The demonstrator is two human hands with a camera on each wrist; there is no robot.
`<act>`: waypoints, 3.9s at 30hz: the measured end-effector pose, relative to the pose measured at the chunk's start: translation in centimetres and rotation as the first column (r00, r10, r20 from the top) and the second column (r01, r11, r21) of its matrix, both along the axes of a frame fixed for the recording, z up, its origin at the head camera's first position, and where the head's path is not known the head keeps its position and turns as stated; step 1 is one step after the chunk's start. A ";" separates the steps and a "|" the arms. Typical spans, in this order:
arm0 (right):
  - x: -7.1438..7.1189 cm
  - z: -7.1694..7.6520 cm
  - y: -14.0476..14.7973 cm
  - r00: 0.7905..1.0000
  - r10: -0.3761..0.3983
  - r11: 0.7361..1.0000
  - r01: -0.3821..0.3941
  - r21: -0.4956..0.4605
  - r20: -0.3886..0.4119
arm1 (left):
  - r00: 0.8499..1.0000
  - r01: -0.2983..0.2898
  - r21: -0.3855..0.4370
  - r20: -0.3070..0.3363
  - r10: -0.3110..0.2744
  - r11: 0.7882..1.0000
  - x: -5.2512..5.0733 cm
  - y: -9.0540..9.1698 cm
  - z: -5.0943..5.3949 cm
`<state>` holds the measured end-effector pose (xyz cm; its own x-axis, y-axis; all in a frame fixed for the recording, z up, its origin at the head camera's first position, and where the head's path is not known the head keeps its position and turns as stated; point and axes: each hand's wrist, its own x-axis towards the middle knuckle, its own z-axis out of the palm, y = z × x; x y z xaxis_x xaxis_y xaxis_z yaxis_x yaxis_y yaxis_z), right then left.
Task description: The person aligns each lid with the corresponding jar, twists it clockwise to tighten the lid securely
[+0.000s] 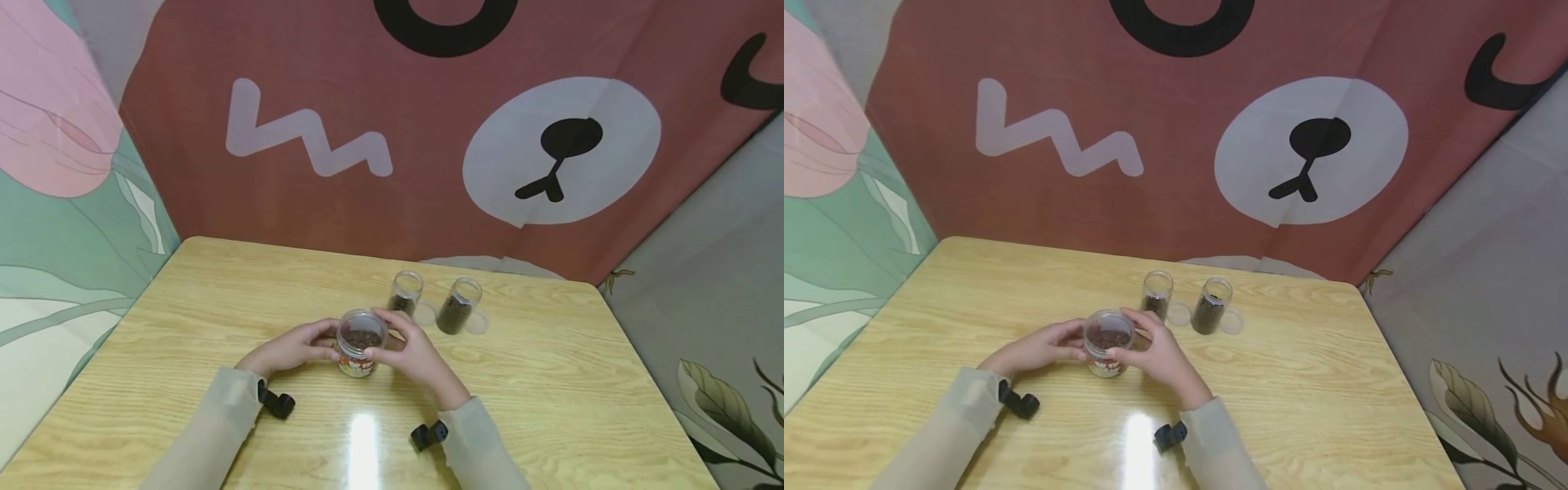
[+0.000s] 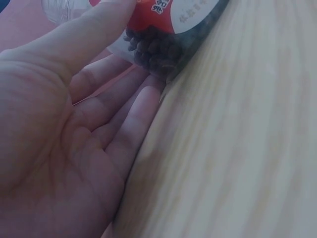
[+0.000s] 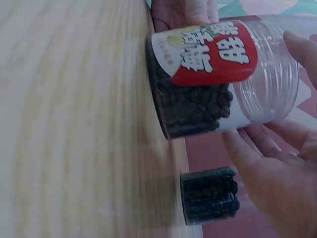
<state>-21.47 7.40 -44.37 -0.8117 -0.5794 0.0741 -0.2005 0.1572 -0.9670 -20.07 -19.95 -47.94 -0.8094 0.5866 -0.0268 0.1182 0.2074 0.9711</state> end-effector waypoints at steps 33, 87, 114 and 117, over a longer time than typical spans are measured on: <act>0.3 -0.2 -0.2 0.999 -0.022 0.998 0.024 0.052 -0.039 | 1.000 0.007 0.007 0.005 -0.007 1.000 0.1 -0.1 -0.5; 0.9 0.6 -0.6 0.971 -0.046 0.966 0.103 0.235 -0.235 | 1.000 0.000 -0.019 -0.012 0.000 1.000 -0.4 0.5 -0.5; 0.7 -0.2 -0.6 0.949 -0.021 0.968 0.098 0.230 -0.315 | 1.000 -0.017 -0.036 -0.021 0.017 0.999 0.0 -0.2 -0.5; 0.8 -0.2 -0.6 0.954 -0.014 0.968 0.088 0.236 -0.301 | 1.000 -0.012 -0.021 0.001 0.013 1.000 0.1 0.0 -0.5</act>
